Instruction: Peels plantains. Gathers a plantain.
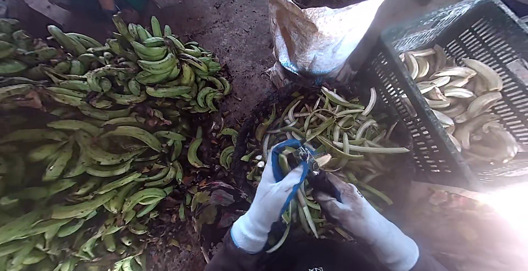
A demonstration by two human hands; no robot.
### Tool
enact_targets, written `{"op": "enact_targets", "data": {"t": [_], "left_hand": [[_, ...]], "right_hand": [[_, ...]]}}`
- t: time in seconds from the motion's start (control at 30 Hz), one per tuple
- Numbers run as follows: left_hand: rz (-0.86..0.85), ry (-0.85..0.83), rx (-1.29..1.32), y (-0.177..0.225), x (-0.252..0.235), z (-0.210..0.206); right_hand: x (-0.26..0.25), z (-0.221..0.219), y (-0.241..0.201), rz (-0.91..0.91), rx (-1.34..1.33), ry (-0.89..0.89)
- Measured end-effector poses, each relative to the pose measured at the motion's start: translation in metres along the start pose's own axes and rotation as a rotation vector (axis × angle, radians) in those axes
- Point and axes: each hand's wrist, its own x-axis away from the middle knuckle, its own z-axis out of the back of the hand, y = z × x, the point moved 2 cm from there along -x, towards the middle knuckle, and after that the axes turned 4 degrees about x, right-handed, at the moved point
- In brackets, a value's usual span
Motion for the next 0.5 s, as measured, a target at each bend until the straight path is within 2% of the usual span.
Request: {"op": "enact_targets", "data": {"t": [0.03,0.1,0.17,0.23,0.33,0.4,0.47,0.5], "left_hand": [[0.065,-0.067,0.088,-0.001,0.003,0.008],[0.177,-0.115,0.358,-0.007,0.002,0.015],[0.167,-0.173,0.599,-0.002,-0.020,0.006],[0.116,-0.240,0.693,0.021,-0.063,-0.010],[0.034,-0.316,0.649,0.087,-0.138,-0.046],[0.018,-0.213,0.570,0.136,-0.192,-0.070],[-0.044,-0.133,0.361,0.166,-0.254,-0.057],[-0.168,-0.108,0.218,0.167,-0.295,-0.031]], "right_hand": [[0.003,0.006,-0.001,-0.099,-0.167,-0.117],[0.008,0.009,-0.002,-0.228,-0.420,-0.212],[0.009,0.009,-0.004,-0.225,-0.635,-0.133],[0.006,0.012,-0.004,-0.125,-0.790,0.037],[-0.001,0.021,-0.003,-0.033,-0.797,0.227],[-0.006,0.024,0.002,-0.056,-0.809,0.271],[-0.012,0.023,0.004,-0.094,-0.828,0.313],[-0.012,0.022,0.003,-0.117,-0.825,0.331]]}}
